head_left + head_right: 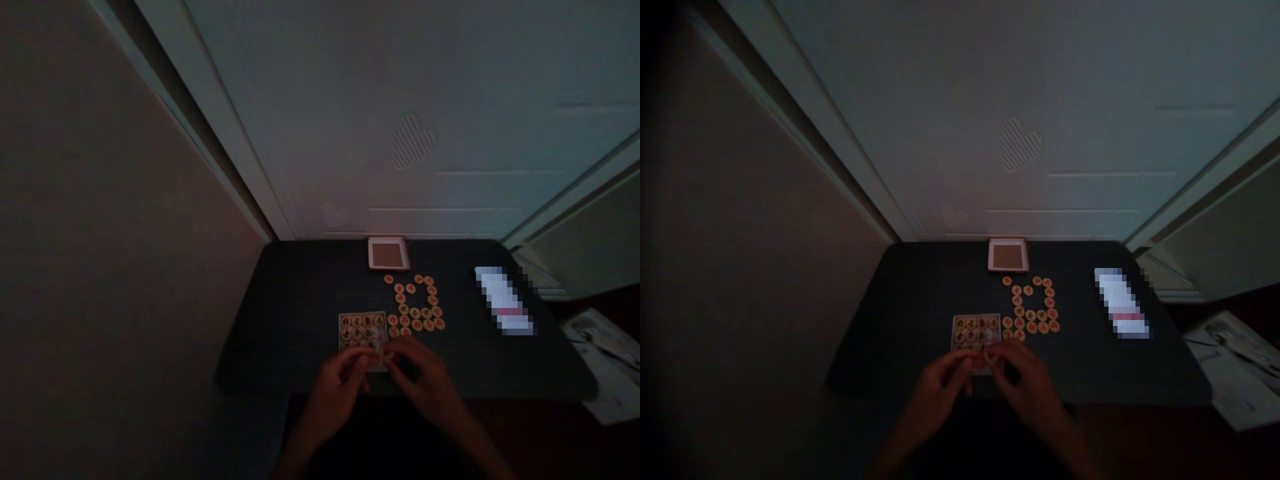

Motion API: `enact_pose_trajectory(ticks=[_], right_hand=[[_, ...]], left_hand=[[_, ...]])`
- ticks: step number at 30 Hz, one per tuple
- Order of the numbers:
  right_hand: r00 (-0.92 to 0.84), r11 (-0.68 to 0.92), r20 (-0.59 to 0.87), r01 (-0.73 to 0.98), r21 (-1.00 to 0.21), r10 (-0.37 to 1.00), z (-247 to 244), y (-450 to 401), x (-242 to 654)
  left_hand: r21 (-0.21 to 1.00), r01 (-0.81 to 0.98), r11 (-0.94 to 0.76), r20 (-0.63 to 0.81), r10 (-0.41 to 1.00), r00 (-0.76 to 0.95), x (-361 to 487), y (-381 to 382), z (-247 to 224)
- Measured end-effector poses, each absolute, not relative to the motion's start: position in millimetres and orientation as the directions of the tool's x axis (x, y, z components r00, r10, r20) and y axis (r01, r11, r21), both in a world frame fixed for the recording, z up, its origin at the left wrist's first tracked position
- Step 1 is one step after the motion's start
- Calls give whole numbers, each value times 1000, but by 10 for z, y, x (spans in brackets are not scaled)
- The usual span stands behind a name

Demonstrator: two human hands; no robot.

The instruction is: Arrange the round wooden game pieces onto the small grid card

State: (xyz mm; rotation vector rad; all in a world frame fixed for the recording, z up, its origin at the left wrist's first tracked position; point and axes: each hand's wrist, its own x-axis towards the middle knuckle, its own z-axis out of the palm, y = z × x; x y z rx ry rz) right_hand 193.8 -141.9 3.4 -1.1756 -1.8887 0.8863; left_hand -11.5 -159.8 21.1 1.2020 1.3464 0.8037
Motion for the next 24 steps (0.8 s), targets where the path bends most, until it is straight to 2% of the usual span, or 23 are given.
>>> enact_pose_trajectory(ticks=[2, 5, 7, 9, 15, 24], right_hand=[[-285, 321, 210, 432, -843, 935, 41, -1369, 1913], [-269, 289, 181, 445, -848, 946, 11, -1329, 1893], [-269, 263, 149, 456, -850, 951, -28, -1329, 1885], [-267, 241, 123, 470, -849, 956, -74, -1340, 1876], [-221, 150, 30, 549, -822, 975, -189, -1371, 1825], [-334, 247, 22, 649, -719, 942, -329, -1438, 1759]], left_hand=[[934, 301, 190, -195, 981, -15, -227, -1567, 131], [873, 485, 55, 23, 988, -155, -373, -1524, -52], [816, 576, -36, 138, 981, -133, -444, -1528, -184], [755, 647, -108, 190, 980, -58, -490, -1565, -292], [598, 760, -254, 186, 966, 177, -533, -1704, -412], [583, 771, -256, 194, 966, 173, -506, -1701, -431]])
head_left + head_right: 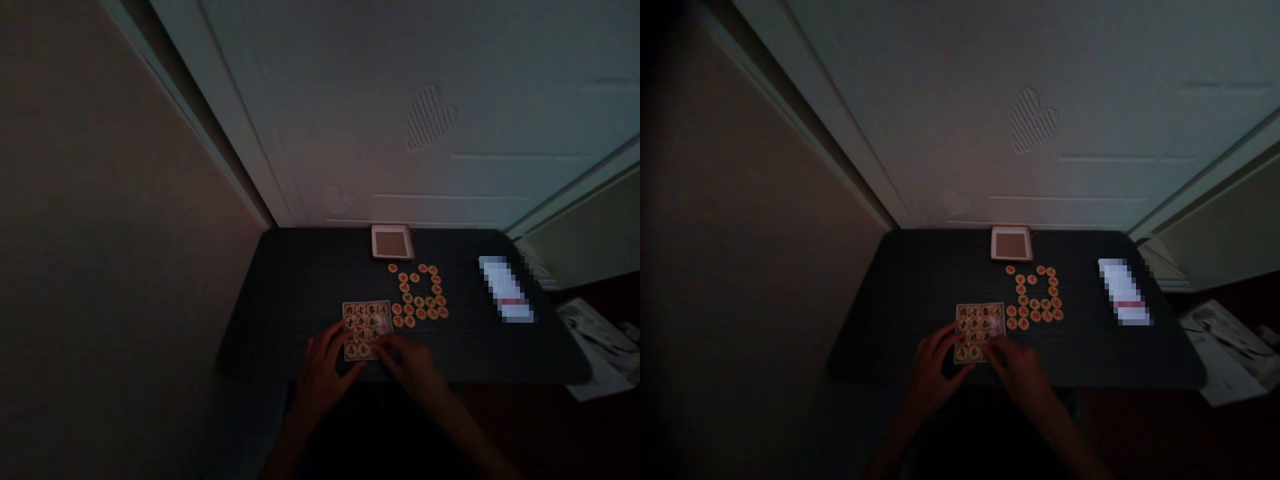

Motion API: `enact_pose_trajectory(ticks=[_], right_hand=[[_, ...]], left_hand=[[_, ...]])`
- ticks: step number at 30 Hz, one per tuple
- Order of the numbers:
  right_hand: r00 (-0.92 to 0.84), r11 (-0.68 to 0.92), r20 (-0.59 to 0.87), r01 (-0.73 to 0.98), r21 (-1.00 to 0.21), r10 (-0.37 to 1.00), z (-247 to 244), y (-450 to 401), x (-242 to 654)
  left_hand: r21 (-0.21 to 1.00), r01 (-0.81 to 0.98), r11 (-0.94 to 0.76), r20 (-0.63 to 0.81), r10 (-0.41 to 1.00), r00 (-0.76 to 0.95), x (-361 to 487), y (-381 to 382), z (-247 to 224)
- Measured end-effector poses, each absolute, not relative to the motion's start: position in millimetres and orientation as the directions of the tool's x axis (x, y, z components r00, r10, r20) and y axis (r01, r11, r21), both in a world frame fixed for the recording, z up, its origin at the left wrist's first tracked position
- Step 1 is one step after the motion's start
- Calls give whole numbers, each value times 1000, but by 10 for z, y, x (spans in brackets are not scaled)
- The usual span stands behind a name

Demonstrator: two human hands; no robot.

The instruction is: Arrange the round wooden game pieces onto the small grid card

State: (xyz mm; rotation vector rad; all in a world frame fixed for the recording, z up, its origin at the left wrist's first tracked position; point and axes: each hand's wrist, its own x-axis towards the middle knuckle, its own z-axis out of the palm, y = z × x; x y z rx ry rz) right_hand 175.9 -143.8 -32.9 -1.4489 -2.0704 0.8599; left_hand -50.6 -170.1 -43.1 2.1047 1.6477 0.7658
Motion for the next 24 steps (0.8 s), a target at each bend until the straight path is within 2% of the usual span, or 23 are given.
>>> enact_pose_trajectory(ticks=[7, 11, 17, 24], right_hand=[[-315, 301, 94, 711, -635, 944, -306, -1441, 1744], [-323, 304, 77, 750, -588, 943, -323, -1466, 1752], [-328, 300, 76, 714, -633, 942, -330, -1521, 1763], [-395, 348, 56, 722, -598, 917, -248, -1601, 1794]], left_hand=[[580, 772, -260, 204, 964, 171, -495, -1704, -444], [578, 772, -264, 217, 962, 167, -489, -1697, -421], [566, 777, -275, 229, 958, 172, -490, -1698, -419], [554, 789, -264, 226, 960, 162, -505, -1714, -430]])
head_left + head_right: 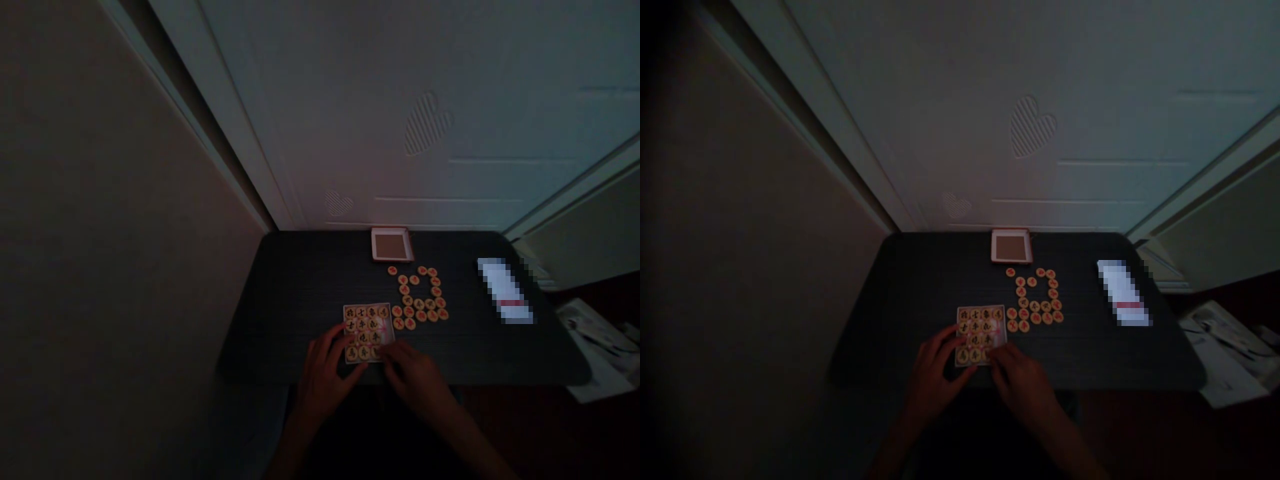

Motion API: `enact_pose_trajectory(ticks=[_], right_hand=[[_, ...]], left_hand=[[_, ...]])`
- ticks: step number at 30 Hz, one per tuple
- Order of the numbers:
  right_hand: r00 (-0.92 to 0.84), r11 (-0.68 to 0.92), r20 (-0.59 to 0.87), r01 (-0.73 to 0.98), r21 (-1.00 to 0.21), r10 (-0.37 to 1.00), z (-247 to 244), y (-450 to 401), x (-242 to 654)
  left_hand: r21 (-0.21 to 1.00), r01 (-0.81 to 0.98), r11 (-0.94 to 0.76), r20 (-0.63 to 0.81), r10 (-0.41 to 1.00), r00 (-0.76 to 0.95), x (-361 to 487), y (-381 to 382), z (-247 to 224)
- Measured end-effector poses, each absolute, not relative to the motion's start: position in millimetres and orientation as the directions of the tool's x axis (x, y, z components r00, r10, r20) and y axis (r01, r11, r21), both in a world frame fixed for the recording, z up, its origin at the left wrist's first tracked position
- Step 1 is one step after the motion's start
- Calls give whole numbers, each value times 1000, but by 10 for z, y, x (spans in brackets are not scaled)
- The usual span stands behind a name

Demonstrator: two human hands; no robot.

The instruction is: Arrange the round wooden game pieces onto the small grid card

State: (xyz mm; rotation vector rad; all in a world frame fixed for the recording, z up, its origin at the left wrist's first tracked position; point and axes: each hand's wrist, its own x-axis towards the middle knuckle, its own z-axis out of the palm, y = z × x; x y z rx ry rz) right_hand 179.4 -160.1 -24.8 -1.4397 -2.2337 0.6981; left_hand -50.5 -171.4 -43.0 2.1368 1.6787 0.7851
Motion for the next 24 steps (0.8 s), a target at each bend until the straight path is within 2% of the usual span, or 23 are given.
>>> enact_pose_trajectory(ticks=[8, 13, 17, 24], right_hand=[[-252, 351, 244, 649, -676, 936, -249, -1537, 1931], [-148, 324, 300, 630, -706, 942, -310, -1509, 2139], [-74, 291, 317, 627, -722, 945, -410, -1533, 2349], [-41, 264, 302, 610, -748, 952, -503, -1561, 2467]], left_hand=[[459, 764, -455, 356, 881, 310, -403, -1716, -310], [393, 706, -589, 435, 796, 421, -272, -1672, -287], [370, 699, -612, 421, 781, 461, -266, -1658, -315], [387, 707, -592, 393, 800, 454, -272, -1674, -351]])
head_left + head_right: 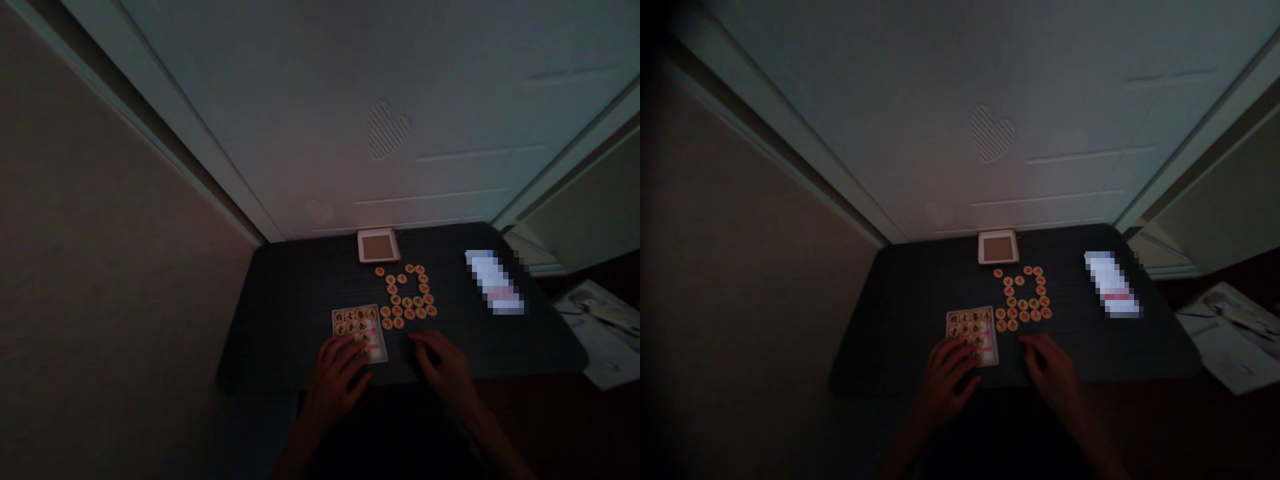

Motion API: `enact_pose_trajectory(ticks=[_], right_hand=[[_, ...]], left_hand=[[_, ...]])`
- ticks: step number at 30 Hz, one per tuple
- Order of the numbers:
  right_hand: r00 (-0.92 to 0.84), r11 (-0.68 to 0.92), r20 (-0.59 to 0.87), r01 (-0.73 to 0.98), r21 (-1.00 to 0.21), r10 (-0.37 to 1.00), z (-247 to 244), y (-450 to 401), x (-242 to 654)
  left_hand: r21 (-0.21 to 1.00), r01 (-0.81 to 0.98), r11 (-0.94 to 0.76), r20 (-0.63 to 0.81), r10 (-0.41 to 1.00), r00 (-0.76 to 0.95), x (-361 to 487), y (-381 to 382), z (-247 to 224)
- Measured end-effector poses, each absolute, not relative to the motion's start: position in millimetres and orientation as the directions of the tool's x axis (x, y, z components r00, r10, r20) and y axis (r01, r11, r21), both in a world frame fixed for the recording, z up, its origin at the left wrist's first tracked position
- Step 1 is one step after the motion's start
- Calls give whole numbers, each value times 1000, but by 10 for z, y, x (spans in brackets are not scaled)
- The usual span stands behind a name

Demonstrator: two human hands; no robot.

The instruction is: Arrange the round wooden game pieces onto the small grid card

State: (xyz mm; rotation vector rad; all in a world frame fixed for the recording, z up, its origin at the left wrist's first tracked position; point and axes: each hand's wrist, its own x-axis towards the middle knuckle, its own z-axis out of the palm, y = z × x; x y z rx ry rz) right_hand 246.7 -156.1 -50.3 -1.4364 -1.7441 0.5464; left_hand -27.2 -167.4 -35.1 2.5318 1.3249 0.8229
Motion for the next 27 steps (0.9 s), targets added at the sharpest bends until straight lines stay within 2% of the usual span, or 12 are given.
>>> enact_pose_trajectory(ticks=[4, 9, 14, 17, 21, 24, 27], right_hand=[[-42, 269, 305, 594, -758, 951, -513, -1569, 2422], [-71, 272, 286, 588, -762, 956, -504, -1564, 2374], [-86, 279, 283, 579, -766, 955, -460, -1551, 2362], [-135, 298, 270, 562, -772, 953, -420, -1569, 2307], [-320, 385, 244, 517, -764, 916, -420, -1629, 2152], [-342, 399, 245, 517, -757, 907, -461, -1655, 2065], [-364, 398, 223, 531, -748, 904, -484, -1652, 2049]], left_hand=[[421, 698, -579, 389, 811, 437, -289, -1681, -377], [546, 734, -404, 428, 888, 170, -515, -1632, -429], [536, 770, -345, 443, 892, 92, -770, -1595, -417], [506, 779, -371, 437, 889, 140, -737, -1629, -347], [449, 752, -482, 396, 862, 317, -490, -1678, -225], [413, 725, -551, 353, 831, 430, -322, -1674, -165], [407, 724, -557, 305, 830, 467, -268, -1647, -146]])
